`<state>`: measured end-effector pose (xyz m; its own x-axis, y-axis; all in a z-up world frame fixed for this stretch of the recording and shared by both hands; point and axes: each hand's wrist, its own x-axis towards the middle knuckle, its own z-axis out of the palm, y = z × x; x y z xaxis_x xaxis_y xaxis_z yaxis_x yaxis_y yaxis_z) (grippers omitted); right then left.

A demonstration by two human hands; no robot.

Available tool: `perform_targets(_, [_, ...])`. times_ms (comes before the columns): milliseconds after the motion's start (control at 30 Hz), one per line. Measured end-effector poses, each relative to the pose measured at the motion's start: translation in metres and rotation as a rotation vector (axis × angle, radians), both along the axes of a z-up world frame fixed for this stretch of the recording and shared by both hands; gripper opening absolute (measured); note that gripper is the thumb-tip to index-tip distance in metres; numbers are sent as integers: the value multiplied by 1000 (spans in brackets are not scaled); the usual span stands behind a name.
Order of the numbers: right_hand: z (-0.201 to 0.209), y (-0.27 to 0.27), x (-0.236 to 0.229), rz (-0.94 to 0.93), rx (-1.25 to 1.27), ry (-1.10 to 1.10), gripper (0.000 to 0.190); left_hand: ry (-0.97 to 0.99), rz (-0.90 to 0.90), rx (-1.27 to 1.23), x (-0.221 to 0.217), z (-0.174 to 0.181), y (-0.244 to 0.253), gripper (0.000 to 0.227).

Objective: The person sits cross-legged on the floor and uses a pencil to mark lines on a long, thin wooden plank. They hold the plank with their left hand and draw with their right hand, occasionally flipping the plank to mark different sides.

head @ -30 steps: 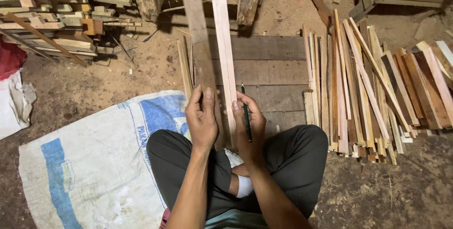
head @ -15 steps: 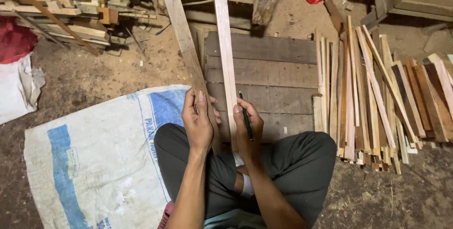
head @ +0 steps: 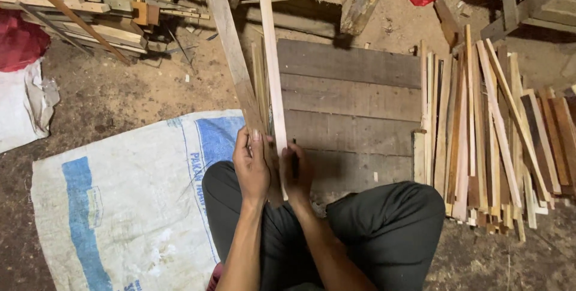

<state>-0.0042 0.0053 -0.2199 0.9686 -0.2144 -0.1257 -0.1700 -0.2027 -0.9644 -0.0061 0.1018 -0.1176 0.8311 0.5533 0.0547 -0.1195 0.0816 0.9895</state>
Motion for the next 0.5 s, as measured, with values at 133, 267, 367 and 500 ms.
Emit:
perform_targets(133, [-51, 10, -14, 26, -50, -200, 33, 14, 13, -61, -2, -13, 2, 30])
perform_targets(267, [-130, 22, -3, 8, 109, 2, 32, 50, 21, -60, -1, -31, 2, 25])
perform_targets(367, [-149, 26, 0, -93, 340, 298, 37, 55, -1, -122, -2, -39, -5, 25])
perform_targets(500, [-121, 24, -9, 2, 199, 202, 34, 56, -18, -163, -2, -42, -10, 25])
